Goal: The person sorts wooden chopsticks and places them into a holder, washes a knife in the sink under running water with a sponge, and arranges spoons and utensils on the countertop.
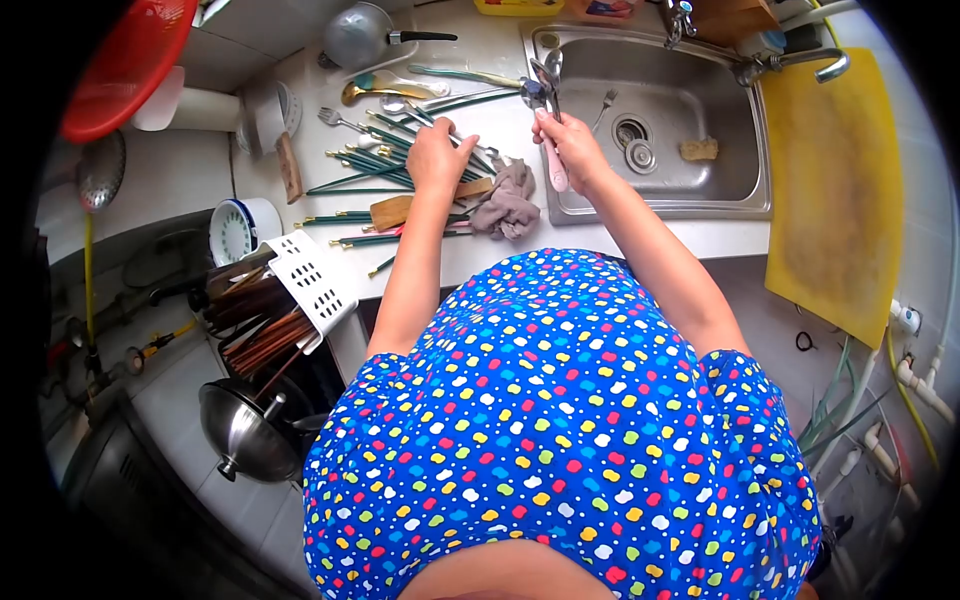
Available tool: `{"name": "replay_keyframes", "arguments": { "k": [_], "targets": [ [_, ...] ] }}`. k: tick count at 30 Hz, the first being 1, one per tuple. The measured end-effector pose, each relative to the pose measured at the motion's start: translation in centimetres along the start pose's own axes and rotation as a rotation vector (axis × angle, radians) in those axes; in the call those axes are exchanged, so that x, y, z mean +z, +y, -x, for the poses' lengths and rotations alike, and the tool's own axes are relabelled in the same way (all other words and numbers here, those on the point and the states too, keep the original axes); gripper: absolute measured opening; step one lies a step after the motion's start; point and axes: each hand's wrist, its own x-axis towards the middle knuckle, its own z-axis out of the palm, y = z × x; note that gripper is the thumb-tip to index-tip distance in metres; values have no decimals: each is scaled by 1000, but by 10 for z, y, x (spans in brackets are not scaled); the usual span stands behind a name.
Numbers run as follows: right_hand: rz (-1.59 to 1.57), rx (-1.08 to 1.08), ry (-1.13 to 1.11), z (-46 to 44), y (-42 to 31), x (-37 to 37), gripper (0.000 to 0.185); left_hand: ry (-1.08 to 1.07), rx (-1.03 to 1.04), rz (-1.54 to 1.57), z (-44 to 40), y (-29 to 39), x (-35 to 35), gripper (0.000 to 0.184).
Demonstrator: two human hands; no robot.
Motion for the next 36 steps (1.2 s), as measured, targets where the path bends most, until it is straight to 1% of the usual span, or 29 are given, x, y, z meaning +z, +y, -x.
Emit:
{"name": "replay_keyframes", "arguments": {
  "k": [2,3,4,6,7,10,11,12,13,15,16,18,19,21,22,24,25,26,28,30,32,34,35,36],
  "targets": [
    [-49,-41,-35,-1,1,2,26,112,-13,121,-3,-13,20,35],
    [-48,4,-61,4,-4,5,25,111,-27,242,-4,-16,19,41],
    [-46,50,-87,8,-9,8,24,111,-26,243,-4,-18,19,41],
    [-54,47,-105,12,-13,10,25,152,-214,542,2,-20,17,49],
    [-75,55,-114,12,-14,11,24,156,-247,611,3,-23,19,56],
    [-79,56,-128,9,-11,18,25,230,-218,601,19,-19,10,56],
    [-45,52,-150,8,-10,19,26,210,-189,755,23,-22,20,54],
    [-11,48,-172,8,-9,20,28,180,-178,901,32,-13,17,52],
    [-48,72,-185,9,-7,22,31,150,-149,1003,44,1,5,51],
    [-40,87,-120,19,-13,34,30,2,-136,1025,64,20,-2,46],
    [-36,77,-98,20,-12,37,29,-48,-128,1101,74,28,-1,42],
    [-31,95,-152,23,-11,38,28,-109,-79,1167,90,34,7,40],
    [-37,103,-187,23,-10,37,27,-128,-62,1131,97,36,10,40],
    [18,126,-185,20,-2,34,26,-182,-30,1108,106,35,11,39],
    [66,135,-172,19,1,33,25,-176,-38,1110,110,34,10,39],
    [80,155,-194,19,6,29,24,-182,9,1007,116,29,2,34],
    [71,144,-190,17,10,27,25,-246,-40,1050,118,25,-6,26],
    [62,132,-185,16,11,24,26,-241,-44,1051,123,18,-9,26],
    [111,120,-130,13,7,21,30,-34,53,603,134,0,-15,19],
    [169,112,-104,12,-4,15,30,69,-44,530,143,-22,-16,16],
    [183,108,-81,13,-7,9,30,93,-150,364,149,-48,-18,19],
    [201,105,-57,12,-7,1,29,211,-198,196,148,-70,-18,25],
    [203,125,-66,11,-3,-5,29,202,-207,204,146,-78,-23,33],
    [206,144,-77,10,1,-10,28,246,-166,171,142,-87,-24,36]
  ]
}}
